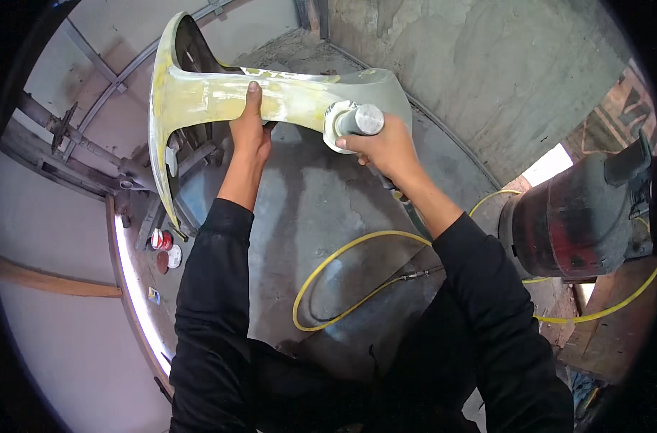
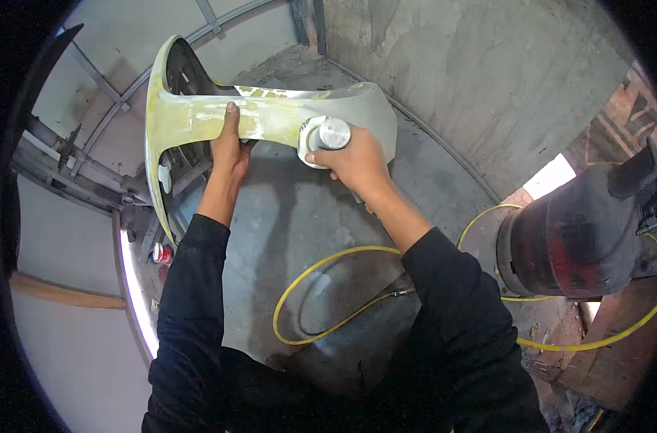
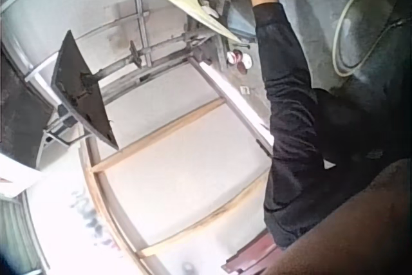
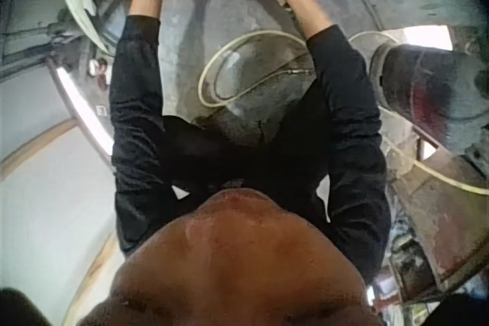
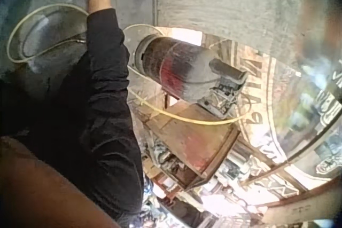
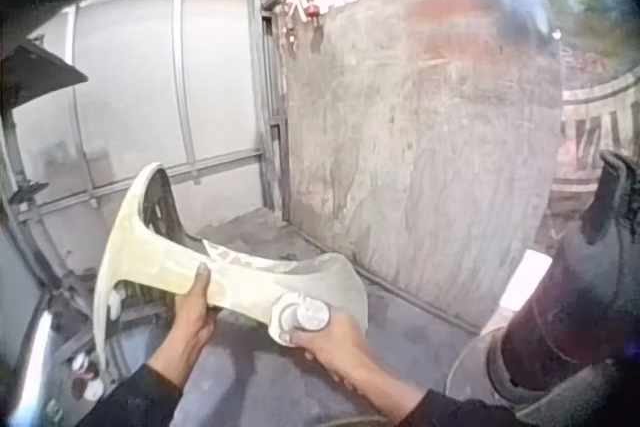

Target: The person sands a vehicle body panel using a rotary sander, wipes the surface by hand, and sands the panel again using the rotary sander.

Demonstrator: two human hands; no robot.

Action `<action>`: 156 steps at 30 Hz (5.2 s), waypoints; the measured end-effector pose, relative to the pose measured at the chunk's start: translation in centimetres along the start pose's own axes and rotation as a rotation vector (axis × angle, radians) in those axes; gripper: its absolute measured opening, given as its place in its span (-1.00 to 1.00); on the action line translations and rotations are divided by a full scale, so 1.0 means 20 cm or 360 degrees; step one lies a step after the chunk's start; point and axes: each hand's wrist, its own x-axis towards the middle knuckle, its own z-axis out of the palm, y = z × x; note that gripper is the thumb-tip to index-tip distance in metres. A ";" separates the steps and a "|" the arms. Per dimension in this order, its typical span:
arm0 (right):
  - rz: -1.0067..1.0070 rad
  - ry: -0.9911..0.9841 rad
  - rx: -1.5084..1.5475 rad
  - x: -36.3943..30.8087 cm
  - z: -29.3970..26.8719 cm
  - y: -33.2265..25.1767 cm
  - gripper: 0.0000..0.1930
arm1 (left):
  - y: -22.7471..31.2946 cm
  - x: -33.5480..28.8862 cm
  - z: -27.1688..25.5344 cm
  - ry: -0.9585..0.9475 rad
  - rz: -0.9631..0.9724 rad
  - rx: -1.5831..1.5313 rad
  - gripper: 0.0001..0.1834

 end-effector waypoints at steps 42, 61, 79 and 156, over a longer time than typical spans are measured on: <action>0.0159 0.0055 -0.0174 -0.03 -0.01 -0.07 -0.61 | -0.02 0.05 -0.02 0.0082 0.0001 -0.0096 -0.37; 0.0146 0.0005 -0.0155 -0.02 0.00 -0.07 -0.62 | -0.03 0.05 -0.01 0.0072 0.0047 -0.0032 -0.38; 0.0094 0.0027 -0.0274 -0.01 0.03 -0.03 -0.55 | -0.01 0.05 -0.01 0.0092 -0.0023 -0.0117 -0.37; -0.0156 0.0190 -0.0334 0.09 0.07 -0.02 -0.51 | -0.01 0.13 -0.03 0.0042 -0.0038 -0.0129 -0.37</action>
